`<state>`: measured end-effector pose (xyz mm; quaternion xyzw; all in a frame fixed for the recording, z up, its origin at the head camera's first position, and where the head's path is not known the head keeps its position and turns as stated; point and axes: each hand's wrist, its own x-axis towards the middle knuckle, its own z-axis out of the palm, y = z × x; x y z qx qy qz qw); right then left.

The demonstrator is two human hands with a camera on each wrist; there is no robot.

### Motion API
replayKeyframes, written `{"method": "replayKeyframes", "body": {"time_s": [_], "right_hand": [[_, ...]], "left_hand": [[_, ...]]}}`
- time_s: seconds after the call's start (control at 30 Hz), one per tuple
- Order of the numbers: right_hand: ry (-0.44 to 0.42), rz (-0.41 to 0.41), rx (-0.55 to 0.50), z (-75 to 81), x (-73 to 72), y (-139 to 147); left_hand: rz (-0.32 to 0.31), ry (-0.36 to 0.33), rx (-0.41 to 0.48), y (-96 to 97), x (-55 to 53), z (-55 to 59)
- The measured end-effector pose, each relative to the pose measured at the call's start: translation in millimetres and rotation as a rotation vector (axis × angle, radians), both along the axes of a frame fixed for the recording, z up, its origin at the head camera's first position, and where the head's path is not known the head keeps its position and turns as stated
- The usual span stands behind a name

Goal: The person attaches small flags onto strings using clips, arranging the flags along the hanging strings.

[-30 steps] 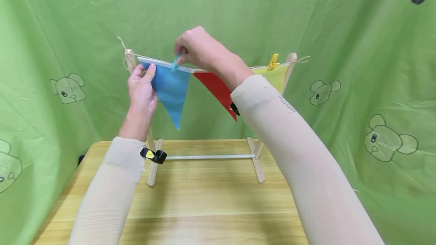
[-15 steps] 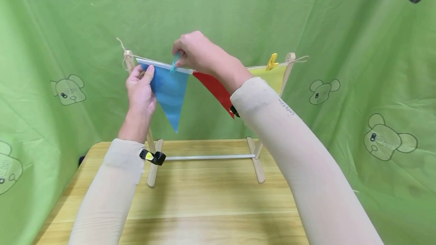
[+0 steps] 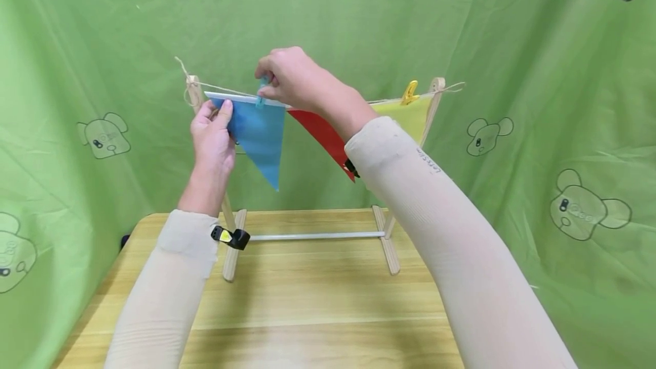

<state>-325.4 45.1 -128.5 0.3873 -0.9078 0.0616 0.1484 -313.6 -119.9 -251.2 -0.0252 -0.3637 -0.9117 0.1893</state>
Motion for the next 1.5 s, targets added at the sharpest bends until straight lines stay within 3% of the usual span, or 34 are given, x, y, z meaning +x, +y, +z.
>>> {"method": "replayKeyframes", "body": {"time_s": [0.43,0.67,1.13,1.5], "right_hand": [[-0.025,-0.022,-0.026,0.5,0.4,-1.3],[-0.031,-0.013,-0.011,0.1,-0.8,-2.6],[-0.062,-0.021,-0.038,-8.2,-2.9,-4.5],[-0.119,-0.059,-0.046,-6.2,3.1,1.0]], "left_hand": [[-0.004,-0.042,-0.015,3.6,-0.1,2.3],[-0.069,-0.136,-0.05,4.7,3.8,-0.7],[-0.054,-0.128,-0.134,5.7,9.7,-19.8],[-0.043,-0.132,-0.152,9.2,17.3,-27.4]]}}
